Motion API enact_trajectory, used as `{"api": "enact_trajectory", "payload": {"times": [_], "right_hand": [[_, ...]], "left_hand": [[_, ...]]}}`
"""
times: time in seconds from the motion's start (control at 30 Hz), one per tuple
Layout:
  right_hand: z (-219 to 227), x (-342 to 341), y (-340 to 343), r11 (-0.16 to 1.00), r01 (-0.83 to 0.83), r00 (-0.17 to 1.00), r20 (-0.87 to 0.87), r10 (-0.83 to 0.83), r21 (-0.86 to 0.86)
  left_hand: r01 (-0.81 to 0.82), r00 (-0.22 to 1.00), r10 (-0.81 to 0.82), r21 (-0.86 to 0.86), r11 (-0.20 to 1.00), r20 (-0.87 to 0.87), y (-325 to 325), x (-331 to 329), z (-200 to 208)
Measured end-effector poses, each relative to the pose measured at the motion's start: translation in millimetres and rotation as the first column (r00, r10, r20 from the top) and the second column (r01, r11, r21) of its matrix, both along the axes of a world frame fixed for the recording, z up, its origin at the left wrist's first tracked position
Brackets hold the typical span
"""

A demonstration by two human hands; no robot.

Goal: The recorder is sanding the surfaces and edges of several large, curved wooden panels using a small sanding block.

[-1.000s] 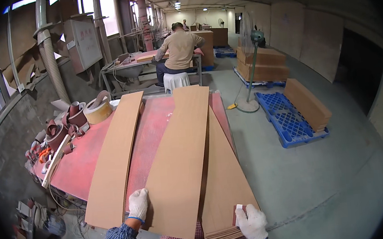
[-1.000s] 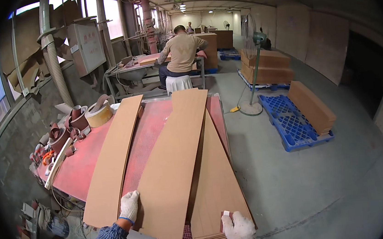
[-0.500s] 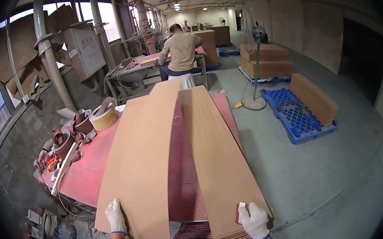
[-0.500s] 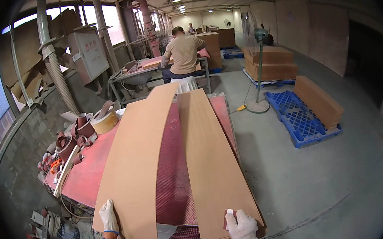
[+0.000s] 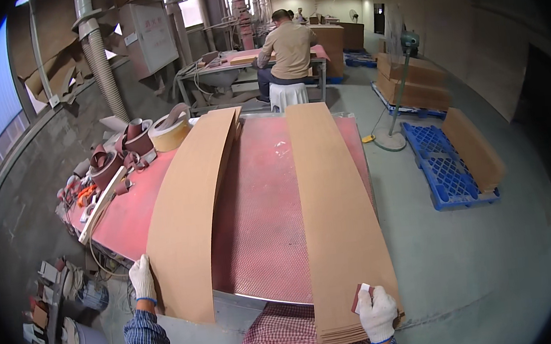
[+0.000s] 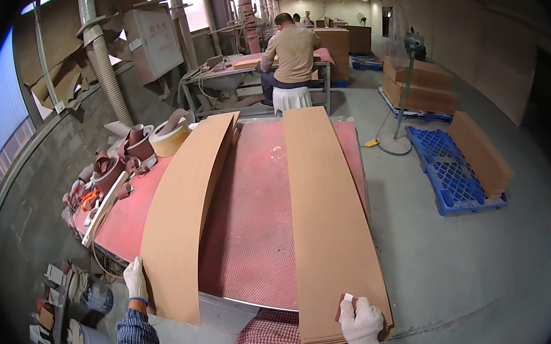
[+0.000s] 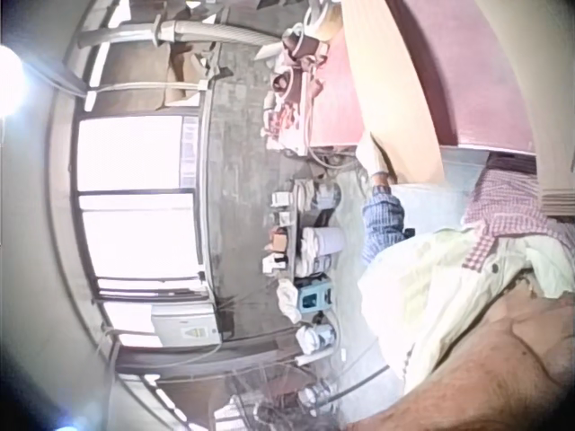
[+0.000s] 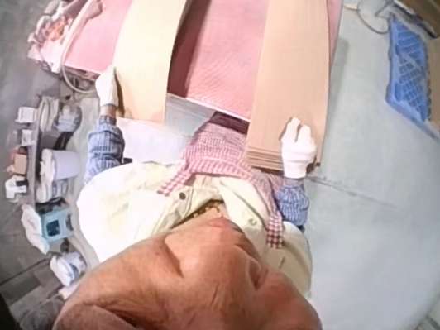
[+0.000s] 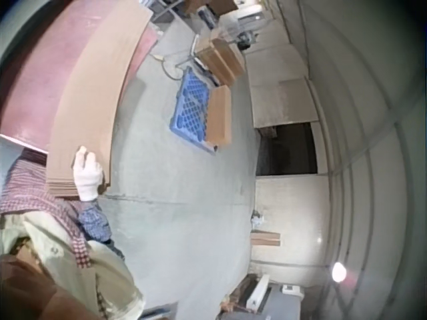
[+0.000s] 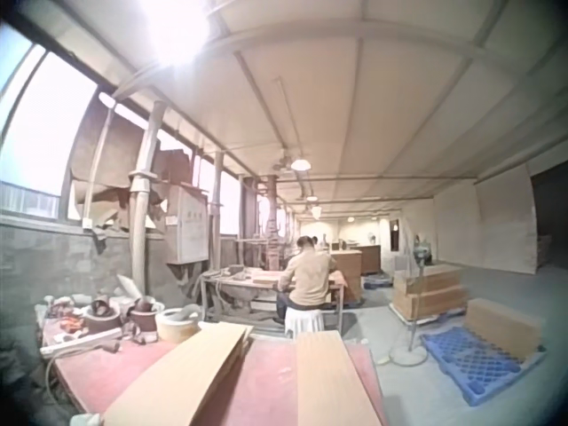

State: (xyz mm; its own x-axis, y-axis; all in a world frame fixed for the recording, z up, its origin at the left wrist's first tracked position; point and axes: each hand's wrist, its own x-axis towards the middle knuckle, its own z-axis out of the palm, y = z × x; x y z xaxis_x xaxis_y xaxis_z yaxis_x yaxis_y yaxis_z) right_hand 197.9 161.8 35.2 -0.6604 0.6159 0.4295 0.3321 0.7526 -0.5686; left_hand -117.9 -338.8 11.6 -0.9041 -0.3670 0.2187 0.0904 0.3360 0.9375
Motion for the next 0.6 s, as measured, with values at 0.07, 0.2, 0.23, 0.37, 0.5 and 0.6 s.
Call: {"api": "enact_trajectory", "payload": {"times": [0.07,0.2,0.23,0.37,0.5,0.6], "right_hand": [[0,-2,0,1.0,0.004,1.0,-0.002,-0.004,0.02],[-2,-2,-1,1.0,0.002,1.0,0.014,-0.002,0.028],[-3,-1,-1,0.999,0.005,1.0,0.0,-0.005,0.04],[-1,3,-1,1.0,0.013,1.0,0.018,-0.013,0.022],[-4,1,-1,1.0,0.017,0.999,0.027,-0.017,0.025],[-5,0,-2,0.997,0.027,1.0,0.005,-0.028,0.066]], "left_hand": [[0.012,1.0,-0.013,0.106,0.994,0.01,-1,-5,0],[-0.004,1.0,0.005,-0.006,1.0,0.022,-21,-20,-19],[-0.003,1.0,0.003,-0.005,1.0,0.025,-21,-22,-20],[0.029,0.997,-0.021,-0.114,0.993,0.072,-26,-34,-28],[0.053,0.995,-0.043,-0.103,0.993,0.095,-35,-50,-49],[0.047,0.994,-0.036,-0.102,0.994,0.104,-32,-49,-46]]}}
